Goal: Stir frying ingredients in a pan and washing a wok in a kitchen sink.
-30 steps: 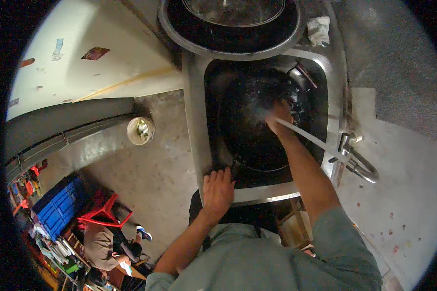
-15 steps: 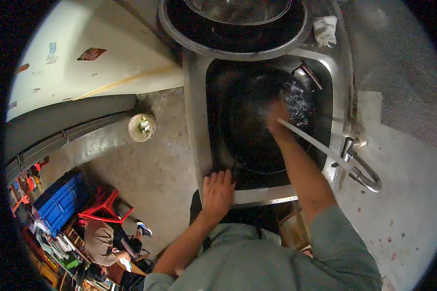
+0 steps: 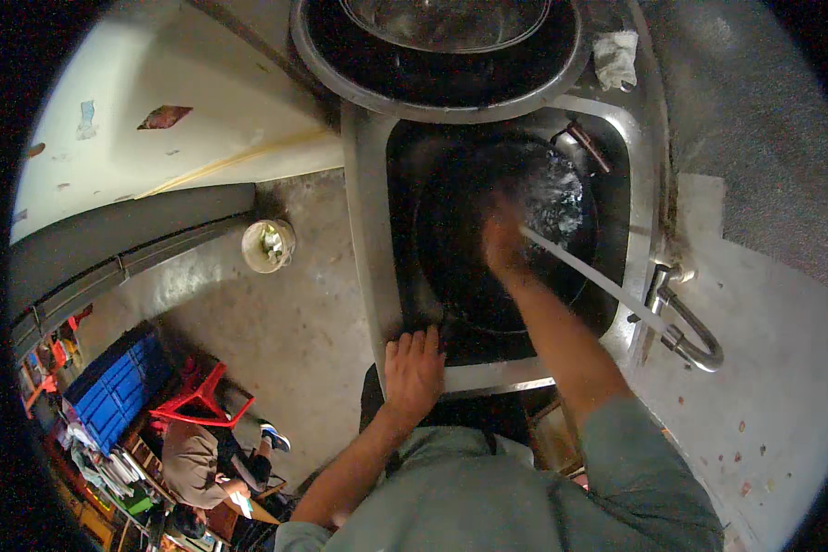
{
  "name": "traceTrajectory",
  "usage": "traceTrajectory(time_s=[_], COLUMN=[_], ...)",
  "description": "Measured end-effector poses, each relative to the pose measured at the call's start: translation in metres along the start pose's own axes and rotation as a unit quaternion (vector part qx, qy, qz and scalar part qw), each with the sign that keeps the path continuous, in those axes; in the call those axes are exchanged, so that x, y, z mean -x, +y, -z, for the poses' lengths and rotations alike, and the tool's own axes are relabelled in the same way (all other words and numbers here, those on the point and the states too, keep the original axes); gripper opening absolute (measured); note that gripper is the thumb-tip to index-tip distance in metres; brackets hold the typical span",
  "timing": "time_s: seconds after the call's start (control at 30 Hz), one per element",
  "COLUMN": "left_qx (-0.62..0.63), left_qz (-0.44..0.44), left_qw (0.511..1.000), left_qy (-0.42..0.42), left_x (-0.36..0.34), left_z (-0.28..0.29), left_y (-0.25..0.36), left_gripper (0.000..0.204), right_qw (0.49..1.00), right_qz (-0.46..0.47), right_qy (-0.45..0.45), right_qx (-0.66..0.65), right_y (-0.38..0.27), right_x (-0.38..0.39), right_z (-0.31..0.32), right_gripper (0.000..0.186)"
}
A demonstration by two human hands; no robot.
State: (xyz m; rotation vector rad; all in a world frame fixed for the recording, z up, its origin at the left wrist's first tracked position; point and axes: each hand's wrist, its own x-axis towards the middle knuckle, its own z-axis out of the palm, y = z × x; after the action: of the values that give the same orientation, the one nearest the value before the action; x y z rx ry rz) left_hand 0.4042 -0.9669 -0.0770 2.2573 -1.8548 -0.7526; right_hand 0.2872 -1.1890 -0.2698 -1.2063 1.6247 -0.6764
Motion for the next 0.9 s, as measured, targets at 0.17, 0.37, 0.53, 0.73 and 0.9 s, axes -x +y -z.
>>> traceTrajectory(time_s=[0.17,0.37,0.53,0.73,0.9], left_qx=[0.015,0.018,0.018,0.063,0.036], left_qz=[0.019,0.005,-0.006,0.042,0.008], left_qw=[0.999,0.999,1.0,0.993,0.998], left_qy=[-0.037,-0.036,-0.011,-0.087,-0.051], left_x=[0.0,-0.004,0.0,0.002,0.0], left_z=[0.004,0.003,0.005,0.006,-0.006], left_y=[-0.001,0.0,-0.003,-0.004,-0.003], left_gripper=[0.051,0.05,0.048,0.051,0.05], right_qw=[0.989,0.85,0.826,0.901,0.944], right_qz=[0.081,0.31,0.301,0.279,0.209], right_qy=[-0.072,0.081,-0.136,-0.132,-0.018], right_qx=[-0.096,0.417,0.456,0.303,0.255], right_y=[0.056,0.001,-0.043,0.0,0.005], right_x=[0.028,-0.054,0.027,0.029,-0.035], right_z=[0.023,0.016,-0.018,0.046,0.009], right_gripper=[0.026,0.023,0.024,0.027,0.03])
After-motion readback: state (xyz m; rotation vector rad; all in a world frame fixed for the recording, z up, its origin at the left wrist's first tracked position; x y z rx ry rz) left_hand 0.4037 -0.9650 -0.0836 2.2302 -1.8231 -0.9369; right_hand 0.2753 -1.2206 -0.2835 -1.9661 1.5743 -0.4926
